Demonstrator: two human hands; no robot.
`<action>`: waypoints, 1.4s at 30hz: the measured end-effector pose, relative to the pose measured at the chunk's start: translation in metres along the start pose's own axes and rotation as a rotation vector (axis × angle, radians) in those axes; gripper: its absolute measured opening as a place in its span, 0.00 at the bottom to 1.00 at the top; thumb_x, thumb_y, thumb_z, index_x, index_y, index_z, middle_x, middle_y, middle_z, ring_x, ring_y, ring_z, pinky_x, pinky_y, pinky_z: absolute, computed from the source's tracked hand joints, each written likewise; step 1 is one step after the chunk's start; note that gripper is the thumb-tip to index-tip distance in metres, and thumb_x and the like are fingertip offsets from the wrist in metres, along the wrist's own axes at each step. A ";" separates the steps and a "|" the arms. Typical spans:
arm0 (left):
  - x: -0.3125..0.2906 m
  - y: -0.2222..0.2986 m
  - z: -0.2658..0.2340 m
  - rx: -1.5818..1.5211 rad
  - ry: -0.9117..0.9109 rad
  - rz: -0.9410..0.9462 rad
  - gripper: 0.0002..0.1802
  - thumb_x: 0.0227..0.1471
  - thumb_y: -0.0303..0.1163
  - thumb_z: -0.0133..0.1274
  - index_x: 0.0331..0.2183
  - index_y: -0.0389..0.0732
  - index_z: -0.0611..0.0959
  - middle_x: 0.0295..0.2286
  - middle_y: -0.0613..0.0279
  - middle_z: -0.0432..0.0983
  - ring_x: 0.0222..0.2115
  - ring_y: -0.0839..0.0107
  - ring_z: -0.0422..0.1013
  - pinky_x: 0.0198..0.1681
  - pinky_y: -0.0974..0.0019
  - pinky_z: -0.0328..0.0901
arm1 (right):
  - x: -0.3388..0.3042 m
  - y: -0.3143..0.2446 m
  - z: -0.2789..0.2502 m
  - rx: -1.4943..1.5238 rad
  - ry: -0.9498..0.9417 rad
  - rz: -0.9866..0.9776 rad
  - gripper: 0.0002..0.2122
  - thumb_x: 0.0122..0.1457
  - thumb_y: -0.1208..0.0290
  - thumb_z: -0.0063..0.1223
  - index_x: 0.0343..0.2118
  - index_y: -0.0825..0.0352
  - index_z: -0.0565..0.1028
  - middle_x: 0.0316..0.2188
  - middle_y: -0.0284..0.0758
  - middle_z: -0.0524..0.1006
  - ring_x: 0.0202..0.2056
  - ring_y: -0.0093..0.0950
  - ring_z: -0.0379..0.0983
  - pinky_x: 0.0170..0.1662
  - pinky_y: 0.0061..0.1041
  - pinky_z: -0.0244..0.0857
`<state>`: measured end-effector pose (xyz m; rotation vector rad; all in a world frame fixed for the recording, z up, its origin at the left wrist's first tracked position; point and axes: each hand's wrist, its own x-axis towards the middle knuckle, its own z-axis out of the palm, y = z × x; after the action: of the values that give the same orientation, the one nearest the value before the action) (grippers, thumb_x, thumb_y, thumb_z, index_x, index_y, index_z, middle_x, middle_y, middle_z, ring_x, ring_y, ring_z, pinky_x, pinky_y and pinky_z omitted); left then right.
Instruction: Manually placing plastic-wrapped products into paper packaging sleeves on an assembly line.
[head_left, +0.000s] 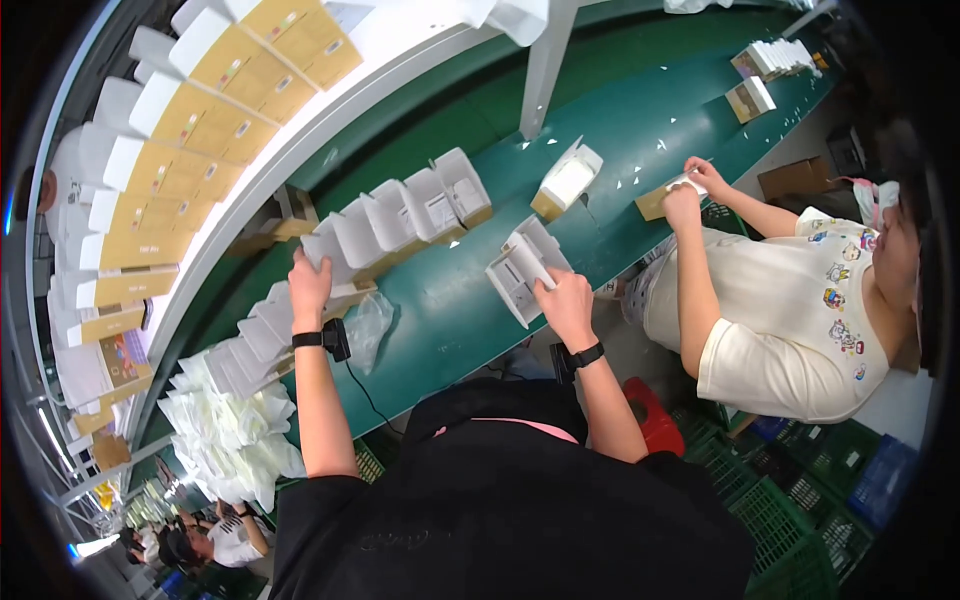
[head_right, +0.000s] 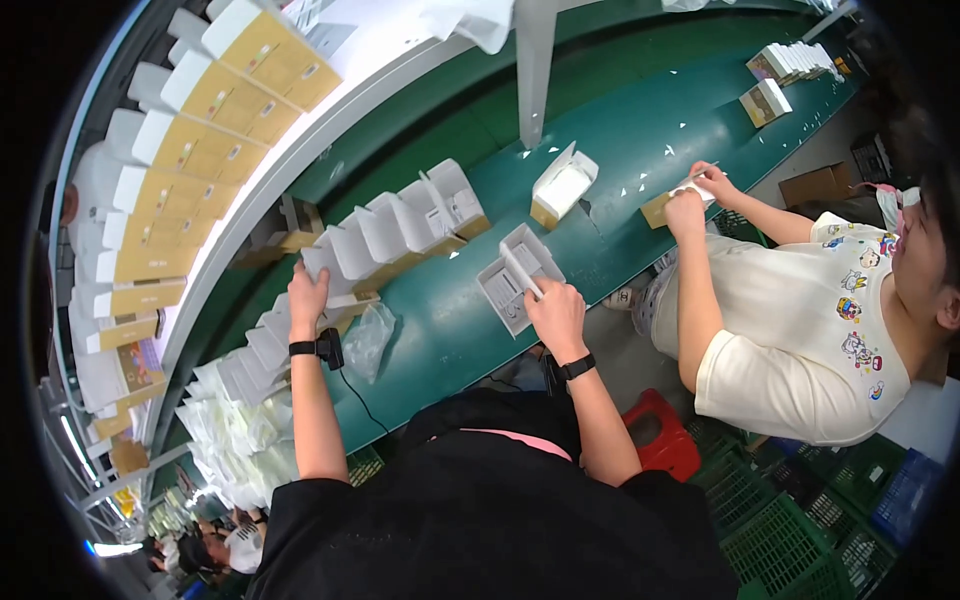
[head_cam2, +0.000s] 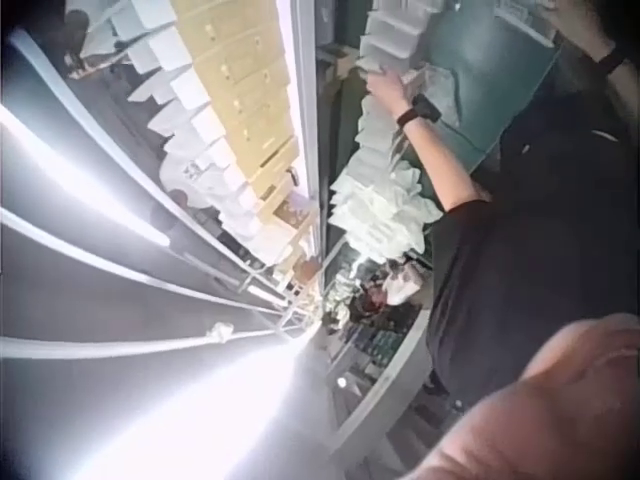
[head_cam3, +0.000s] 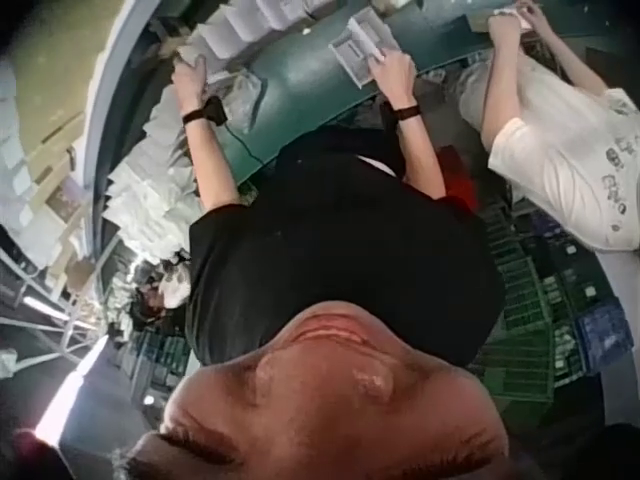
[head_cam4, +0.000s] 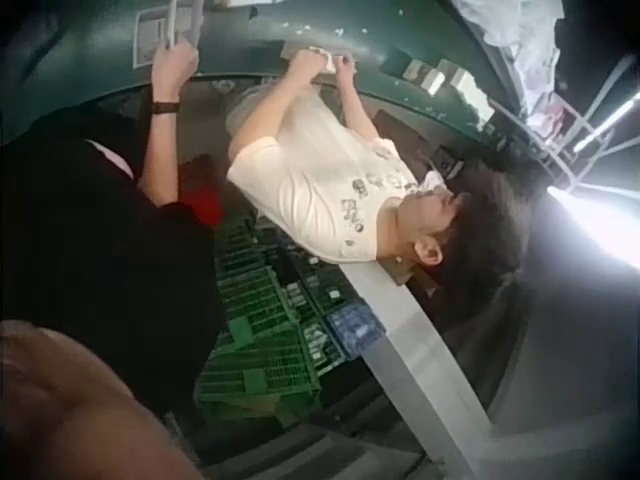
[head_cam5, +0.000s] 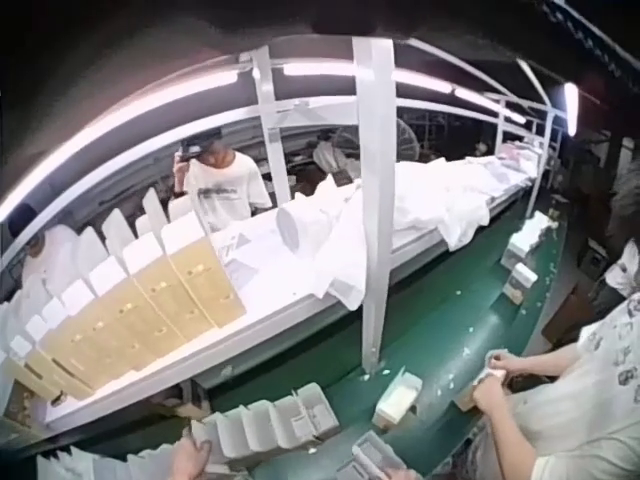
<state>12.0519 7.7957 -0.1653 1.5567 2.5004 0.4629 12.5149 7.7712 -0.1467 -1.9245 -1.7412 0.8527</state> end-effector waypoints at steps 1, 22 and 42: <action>0.004 0.002 0.002 -0.029 0.056 0.001 0.34 0.53 0.41 0.59 0.54 0.27 0.72 0.40 0.37 0.79 0.43 0.37 0.74 0.49 0.47 0.69 | 0.004 0.003 -0.002 -0.015 -0.029 -0.014 0.10 0.54 0.68 0.57 0.37 0.63 0.84 0.29 0.49 0.81 0.33 0.50 0.78 0.38 0.45 0.72; 0.030 0.269 0.073 0.309 -0.261 0.610 0.32 0.47 0.50 0.60 0.53 0.46 0.80 0.57 0.49 0.68 0.60 0.44 0.62 0.63 0.28 0.49 | 0.096 -0.004 0.000 -0.201 0.134 -0.129 0.15 0.53 0.63 0.60 0.32 0.74 0.82 0.27 0.55 0.79 0.34 0.55 0.78 0.41 0.48 0.72; -0.054 0.088 -0.047 -0.141 0.412 0.083 0.27 0.56 0.34 0.57 0.54 0.31 0.72 0.49 0.42 0.73 0.51 0.45 0.70 0.57 0.50 0.63 | 0.107 -0.059 0.031 -0.264 0.267 -0.083 0.11 0.54 0.66 0.59 0.29 0.72 0.82 0.26 0.55 0.80 0.32 0.54 0.79 0.39 0.48 0.74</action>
<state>12.1364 7.7753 -0.0922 1.6526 2.6170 1.0445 12.4540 7.8816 -0.1478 -2.0032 -1.8244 0.3294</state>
